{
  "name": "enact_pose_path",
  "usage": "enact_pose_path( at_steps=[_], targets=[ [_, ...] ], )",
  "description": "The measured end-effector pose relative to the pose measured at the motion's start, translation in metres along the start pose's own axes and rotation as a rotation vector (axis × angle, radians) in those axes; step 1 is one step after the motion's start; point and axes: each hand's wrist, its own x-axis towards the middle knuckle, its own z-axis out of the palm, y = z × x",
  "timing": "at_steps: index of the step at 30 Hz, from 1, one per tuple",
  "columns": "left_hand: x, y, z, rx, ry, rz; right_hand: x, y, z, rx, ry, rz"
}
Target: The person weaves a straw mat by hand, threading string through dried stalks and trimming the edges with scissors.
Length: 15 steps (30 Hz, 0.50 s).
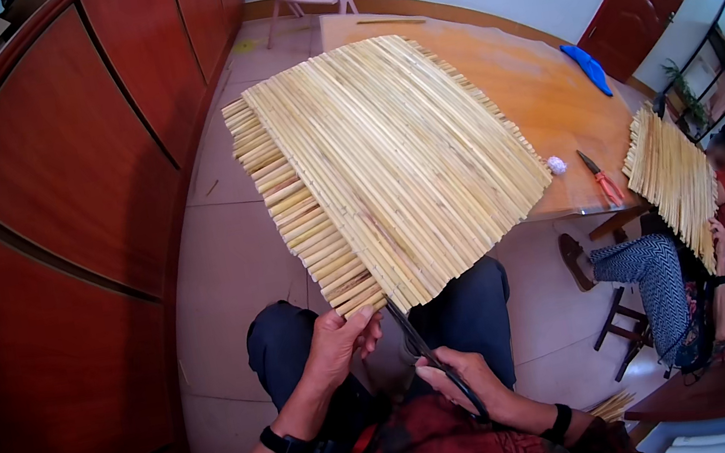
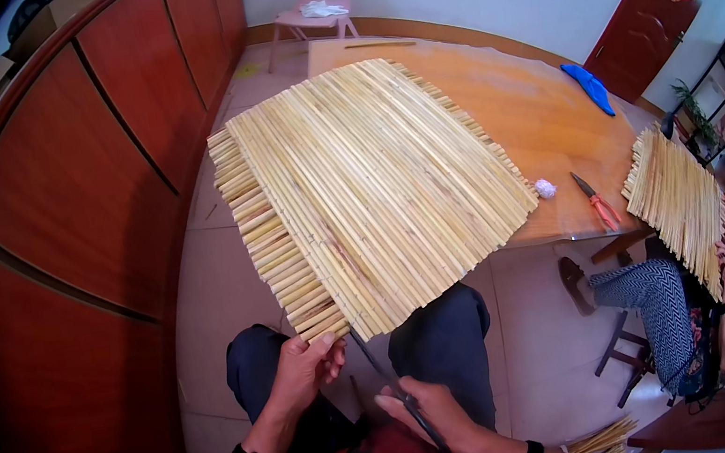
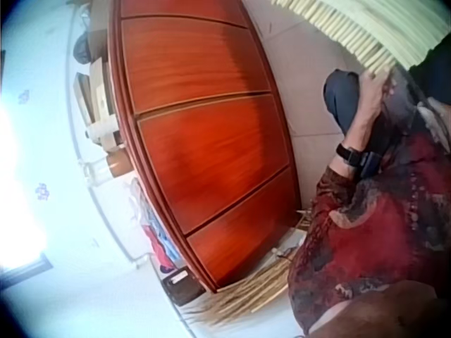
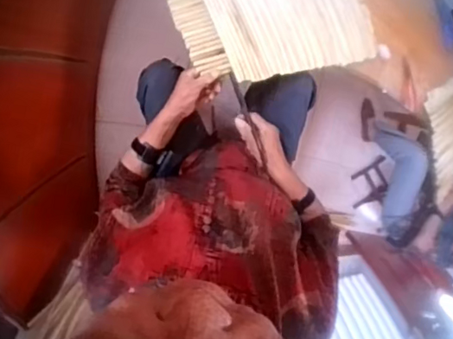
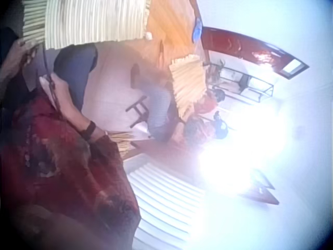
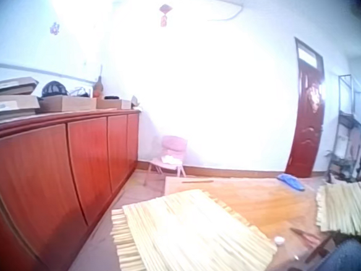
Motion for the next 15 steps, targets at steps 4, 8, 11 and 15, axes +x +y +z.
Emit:
enact_pose_path(
  at_steps=[4,8,11,15],
  targets=[
    [0.0,-0.0025,-0.0019,0.009,0.0,0.025,-0.0025,-0.004,0.0008,-0.072,0.031,-0.104],
    [0.0014,-0.0043,-0.0025,0.017,0.007,0.03,-0.0037,0.0003,0.0013,-0.014,0.044,-0.082],
    [0.0007,-0.0026,-0.0016,0.01,0.01,0.031,-0.0035,-0.002,-0.0002,0.0,0.034,-0.073],
    [0.0007,-0.0037,-0.0015,0.012,0.013,0.034,-0.004,0.0,-0.0003,-0.008,0.038,-0.108]
  ],
)
